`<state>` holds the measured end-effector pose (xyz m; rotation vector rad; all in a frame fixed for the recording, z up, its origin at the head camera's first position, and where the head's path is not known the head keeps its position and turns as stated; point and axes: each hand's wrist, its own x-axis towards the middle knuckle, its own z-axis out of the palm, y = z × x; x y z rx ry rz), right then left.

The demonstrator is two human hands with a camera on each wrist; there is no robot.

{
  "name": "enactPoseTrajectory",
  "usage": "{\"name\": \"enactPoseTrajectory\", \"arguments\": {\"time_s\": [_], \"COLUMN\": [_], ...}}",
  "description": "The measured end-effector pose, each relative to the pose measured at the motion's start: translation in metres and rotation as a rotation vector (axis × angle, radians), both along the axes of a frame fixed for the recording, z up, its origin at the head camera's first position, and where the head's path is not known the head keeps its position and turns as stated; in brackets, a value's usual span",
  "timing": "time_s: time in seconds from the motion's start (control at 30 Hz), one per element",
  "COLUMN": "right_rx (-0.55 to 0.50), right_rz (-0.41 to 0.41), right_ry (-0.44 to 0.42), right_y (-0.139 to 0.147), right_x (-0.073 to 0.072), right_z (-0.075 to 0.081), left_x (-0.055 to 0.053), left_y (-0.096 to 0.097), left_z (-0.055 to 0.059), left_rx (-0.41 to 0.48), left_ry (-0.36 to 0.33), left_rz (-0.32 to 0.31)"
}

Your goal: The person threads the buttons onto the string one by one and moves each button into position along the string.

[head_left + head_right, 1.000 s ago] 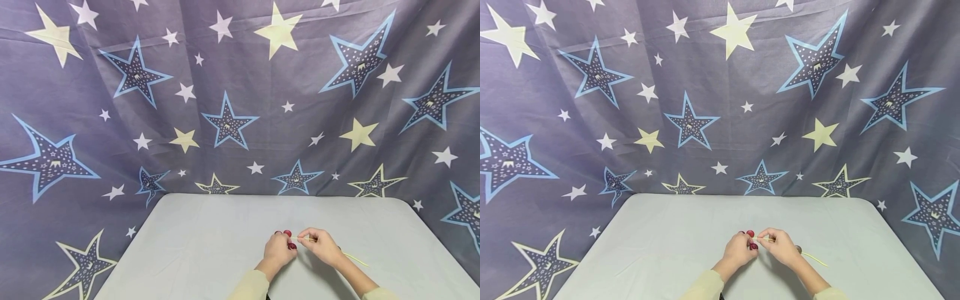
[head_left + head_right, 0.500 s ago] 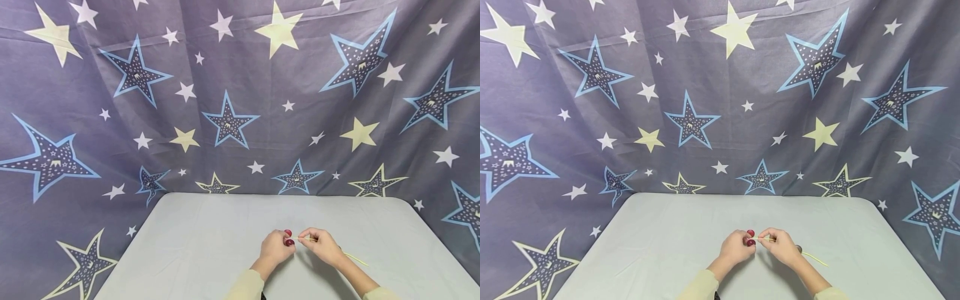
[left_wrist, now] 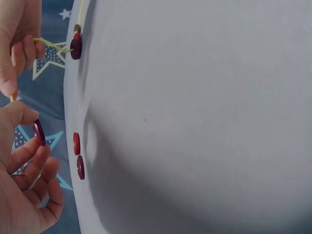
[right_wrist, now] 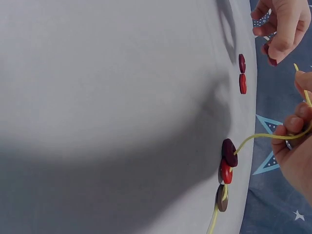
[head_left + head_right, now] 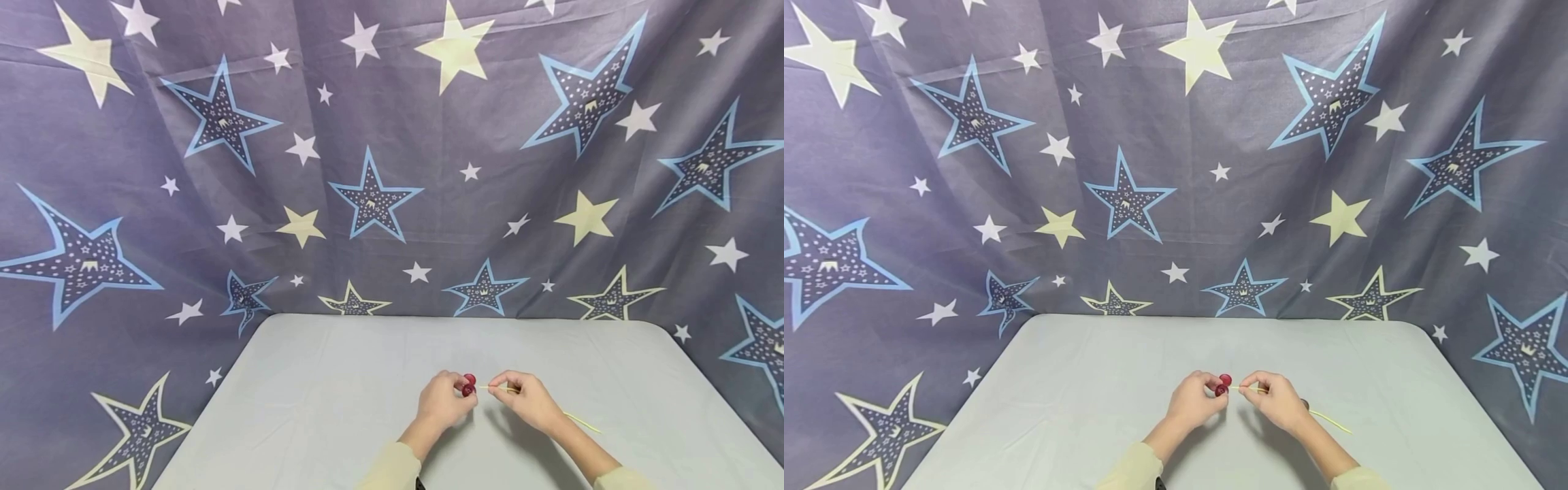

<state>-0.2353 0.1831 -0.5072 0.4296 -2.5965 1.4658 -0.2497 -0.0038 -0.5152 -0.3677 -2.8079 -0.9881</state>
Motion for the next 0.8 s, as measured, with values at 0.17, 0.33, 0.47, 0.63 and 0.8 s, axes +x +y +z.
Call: {"name": "enactPoseTrajectory", "arguments": {"time_s": [0.17,0.33,0.47,0.63,0.8], "right_rx": [0.003,0.005,0.018,0.021,0.008], "right_rz": [-0.003,-0.01,-0.016,-0.02,-0.008], "right_ry": [-0.006,-0.02,-0.025,-0.028,-0.034], "right_y": [-0.001,-0.002,-0.003,-0.003,-0.005], "right_x": [-0.001,-0.003,-0.003,-0.003,-0.003], "right_z": [0.001,0.002,0.003,0.002,0.001], "left_x": [0.003,0.004,0.004,0.004,0.004], "left_y": [-0.005,-0.008,-0.009,-0.012,-0.015], "left_z": [0.005,0.005,0.005,0.007,0.007], "left_rx": [0.045,0.087,0.137,0.171,0.192], "left_ry": [-0.002,-0.025,-0.028,-0.011,0.029], "left_rz": [0.008,0.006,0.0,-0.007,-0.006]}}
